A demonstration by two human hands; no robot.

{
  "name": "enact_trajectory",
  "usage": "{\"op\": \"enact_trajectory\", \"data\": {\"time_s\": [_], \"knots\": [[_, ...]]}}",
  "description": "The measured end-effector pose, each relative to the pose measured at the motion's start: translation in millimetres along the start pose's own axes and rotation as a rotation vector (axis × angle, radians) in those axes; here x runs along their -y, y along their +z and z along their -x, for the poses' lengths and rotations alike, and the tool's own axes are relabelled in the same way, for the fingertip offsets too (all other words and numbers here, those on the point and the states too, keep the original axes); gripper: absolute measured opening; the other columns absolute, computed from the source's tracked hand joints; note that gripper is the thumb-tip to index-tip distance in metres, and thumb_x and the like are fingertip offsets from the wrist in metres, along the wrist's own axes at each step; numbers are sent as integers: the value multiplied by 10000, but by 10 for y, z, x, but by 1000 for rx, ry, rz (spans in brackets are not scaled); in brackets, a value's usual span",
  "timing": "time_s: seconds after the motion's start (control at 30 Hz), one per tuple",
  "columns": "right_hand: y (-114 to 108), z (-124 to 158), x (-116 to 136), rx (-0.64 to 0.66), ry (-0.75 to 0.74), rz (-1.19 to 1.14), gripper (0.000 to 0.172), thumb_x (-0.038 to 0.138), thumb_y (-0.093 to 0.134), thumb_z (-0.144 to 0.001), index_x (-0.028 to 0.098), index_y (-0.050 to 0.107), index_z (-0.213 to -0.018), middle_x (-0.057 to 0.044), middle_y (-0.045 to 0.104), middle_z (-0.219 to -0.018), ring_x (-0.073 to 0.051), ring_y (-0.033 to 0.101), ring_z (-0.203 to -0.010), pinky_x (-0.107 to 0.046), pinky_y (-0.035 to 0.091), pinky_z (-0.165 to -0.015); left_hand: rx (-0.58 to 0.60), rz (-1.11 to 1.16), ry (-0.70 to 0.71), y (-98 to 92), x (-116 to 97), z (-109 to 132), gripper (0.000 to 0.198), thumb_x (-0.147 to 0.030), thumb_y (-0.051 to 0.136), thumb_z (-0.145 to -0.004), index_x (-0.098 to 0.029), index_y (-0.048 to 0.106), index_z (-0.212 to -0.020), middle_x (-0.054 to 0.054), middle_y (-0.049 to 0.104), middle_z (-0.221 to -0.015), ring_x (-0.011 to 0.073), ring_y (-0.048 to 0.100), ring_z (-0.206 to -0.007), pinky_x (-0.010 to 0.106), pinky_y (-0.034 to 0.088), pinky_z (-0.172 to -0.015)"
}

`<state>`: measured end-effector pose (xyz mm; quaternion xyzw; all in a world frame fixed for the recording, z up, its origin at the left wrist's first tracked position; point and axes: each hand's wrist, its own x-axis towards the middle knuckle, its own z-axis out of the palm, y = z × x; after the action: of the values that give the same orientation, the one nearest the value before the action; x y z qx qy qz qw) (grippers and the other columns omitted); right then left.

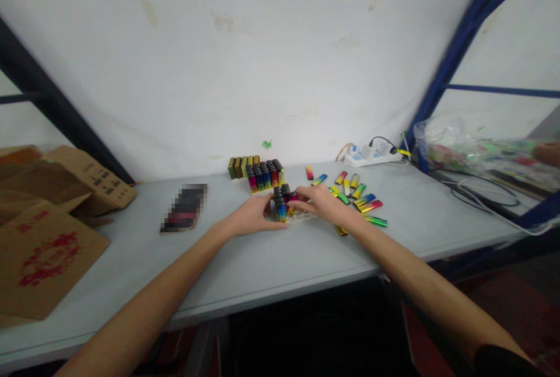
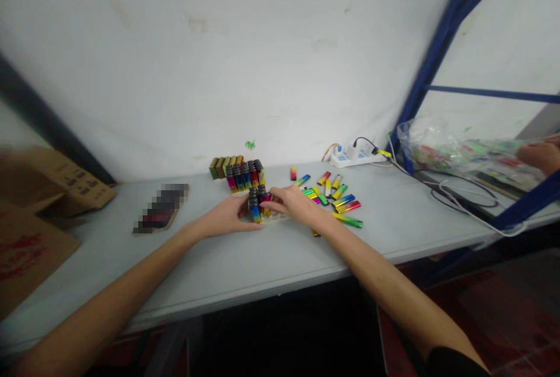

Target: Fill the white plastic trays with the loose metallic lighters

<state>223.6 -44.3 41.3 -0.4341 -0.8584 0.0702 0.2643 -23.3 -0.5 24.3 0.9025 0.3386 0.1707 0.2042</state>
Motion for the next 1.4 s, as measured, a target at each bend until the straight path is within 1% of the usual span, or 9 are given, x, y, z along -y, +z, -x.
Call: {"op": "enact_trajectory", "data": {"time_s": [0.3, 0.5, 0.67, 0.77, 0.87, 0.97, 1.13, 1.27, 1.4], "knots": [[19, -29, 97, 80, -38, 136, 277, 384, 648, -1015, 149, 646, -870, -69, 677, -856, -151, 564, -699, -262, 337, -649, 3, 1, -20, -10, -23, 5, 687, -664, 801, -727, -171, 612, -1166, 4, 636, -819, 193, 554, -688, 289, 403, -593], [-425, 100, -152, 98, 74, -51, 278, 412, 622, -1027, 160, 712, -954, -41, 720, -811, -153, 624, -709, -249, 398, -662, 15, 6, -47, -7, -13, 0, 667, -694, 786, -718, -167, 612, -1090, 20, 643, -840, 205, 581, -721, 295, 426, -619], [-720, 443, -351, 61, 303, 123, 226, 331, 620, -1010, 161, 706, -889, -69, 743, -810, -170, 634, -683, -268, 401, -646, 12, -23, -63, -12, 5, -7, 630, -712, 789, -694, -186, 600, -986, 16, 628, -821, 201, 572, -705, 294, 422, -606], [-610, 612, -248, 70, 375, 260, 212, 362, 627, -999, 162, 696, -985, -99, 761, -899, -209, 682, -773, -284, 427, -678, 7, -23, -66, -14, 1, -6, 632, -720, 787, -692, -189, 596, -975, 14, 623, -812, 202, 572, -702, 293, 415, -599], [-387, 680, -100, 130, 468, 427, 388, 450, 647, -981, 118, 660, -1181, -172, 760, -1011, -287, 712, -891, -324, 455, -711, 8, -13, -67, -5, 5, -3, 635, -717, 787, -697, -183, 604, -987, 25, 640, -831, 211, 583, -715, 299, 416, -607], [-232, 674, -50, 228, 511, 493, 379, 356, 646, -978, 80, 634, -1237, -218, 747, -1063, -325, 716, -960, -345, 467, -739, 7, -5, -57, 8, 20, -1, 647, -710, 786, -704, -177, 611, -1027, 35, 656, -860, 212, 585, -726, 303, 421, -620], [-288, 692, -158, 183, 397, 243, 130, 273, 615, -982, 154, 667, -990, -137, 738, -996, -260, 694, -913, -330, 469, -790, 3, -9, -54, 14, 27, -2, 649, -722, 775, -711, -178, 601, -1020, 26, 639, -837, 206, 572, -719, 301, 415, -615], [-409, 711, -148, 31, 271, -241, 257, 433, 512, -1043, 205, 570, -938, -58, 688, -882, -201, 652, -794, -317, 486, -738, 8, -21, -67, 4, 5, 1, 653, -730, 779, -701, -180, 591, -999, 18, 627, -820, 205, 571, -713, 301, 412, -610], [-355, 572, -8, -83, 294, -674, 311, 536, 458, -1049, 250, 438, -929, 43, 542, -690, -140, 522, -620, -265, 436, -605, 10, 1, -71, 6, -4, 6, 646, -711, 780, -713, -176, 589, -1019, 13, 621, -823, 197, 561, -705, 296, 406, -602]]}}
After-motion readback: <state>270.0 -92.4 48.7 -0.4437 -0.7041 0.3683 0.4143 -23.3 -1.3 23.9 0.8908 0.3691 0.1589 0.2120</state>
